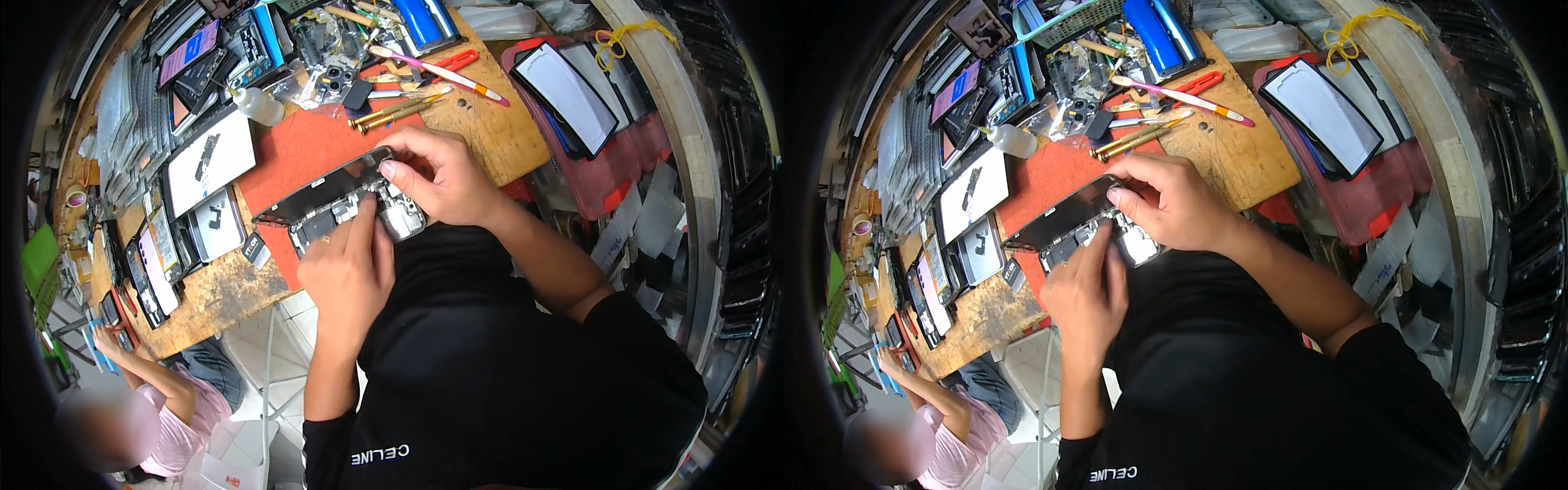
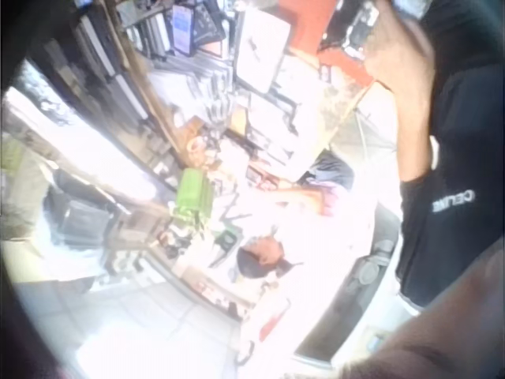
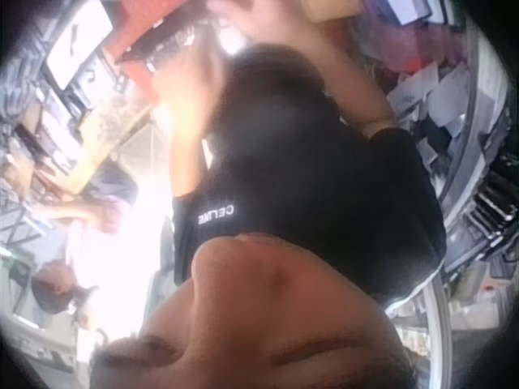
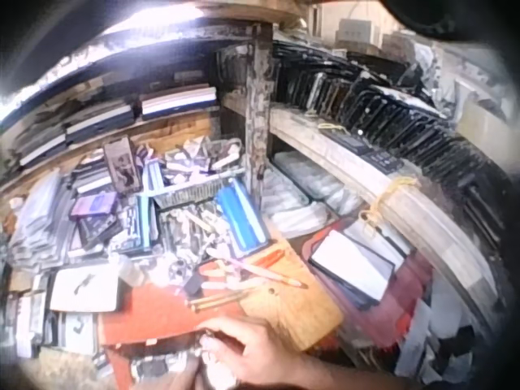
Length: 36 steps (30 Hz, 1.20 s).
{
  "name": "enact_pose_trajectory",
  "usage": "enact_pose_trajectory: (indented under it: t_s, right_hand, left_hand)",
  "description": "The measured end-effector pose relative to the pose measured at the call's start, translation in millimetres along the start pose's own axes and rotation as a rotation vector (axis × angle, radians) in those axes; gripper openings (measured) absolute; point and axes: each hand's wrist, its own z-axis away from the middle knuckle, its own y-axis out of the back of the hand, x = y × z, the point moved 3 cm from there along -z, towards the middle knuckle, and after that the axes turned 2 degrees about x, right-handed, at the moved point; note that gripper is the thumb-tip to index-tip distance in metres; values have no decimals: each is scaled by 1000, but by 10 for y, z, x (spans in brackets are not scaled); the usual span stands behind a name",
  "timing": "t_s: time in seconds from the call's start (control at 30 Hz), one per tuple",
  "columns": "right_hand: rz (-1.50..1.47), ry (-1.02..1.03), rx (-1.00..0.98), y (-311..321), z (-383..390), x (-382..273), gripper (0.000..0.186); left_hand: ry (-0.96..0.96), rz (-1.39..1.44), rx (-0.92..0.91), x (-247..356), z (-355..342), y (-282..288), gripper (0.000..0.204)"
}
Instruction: The person disassembles a smartphone, removes the back cover, and uses a small tool to manipulate internal components. They then reassemble the device by placing the back cover back on and securing it.
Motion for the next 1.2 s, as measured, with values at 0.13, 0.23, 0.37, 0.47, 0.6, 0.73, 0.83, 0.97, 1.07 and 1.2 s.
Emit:
enact_pose_trajectory:
  t_s: [0.13, 0.23, 0.37, 0.47, 0.6, 0.73, 0.83, 0.97, 1.07, 1.2]
  right_hand:
    - [36, 34, 34, 5, 20, 18, 17]
    - [-11, -34, 0, -18, 27, 49, 10]
    - [-26, -39, -7, -25, 10, 25, 7]
    - [-21, -55, -19, -20, 0, -4, 7]
    - [11, -39, 0, -5, 7, -16, 15]
    - [8, -56, -18, -5, 10, 20, 16]
    - [12, -73, -29, -8, 3, 19, 17]
    - [24, -20, 10, -12, -7, -24, 8]
    - [25, -33, 1, -10, -8, -15, 14]
    - [29, -84, -25, -7, 0, 21, 17]
  left_hand:
    - [47, 87, 14, 100, 261, 221, 18]
    - [143, 27, -18, 27, 383, 287, 17]
    - [188, -70, -30, -125, 355, 288, 17]
    - [142, -95, -20, -152, 291, 287, 20]
    - [98, -106, -22, -198, 223, 237, 21]
    - [39, -142, -21, -232, 227, 214, 24]
    - [23, -186, -52, -229, 232, 226, 24]
    - [21, -233, -57, -176, 227, 226, 26]
    - [30, -237, -70, -177, 230, 220, 27]
    - [31, -154, -96, -263, 212, 207, 26]
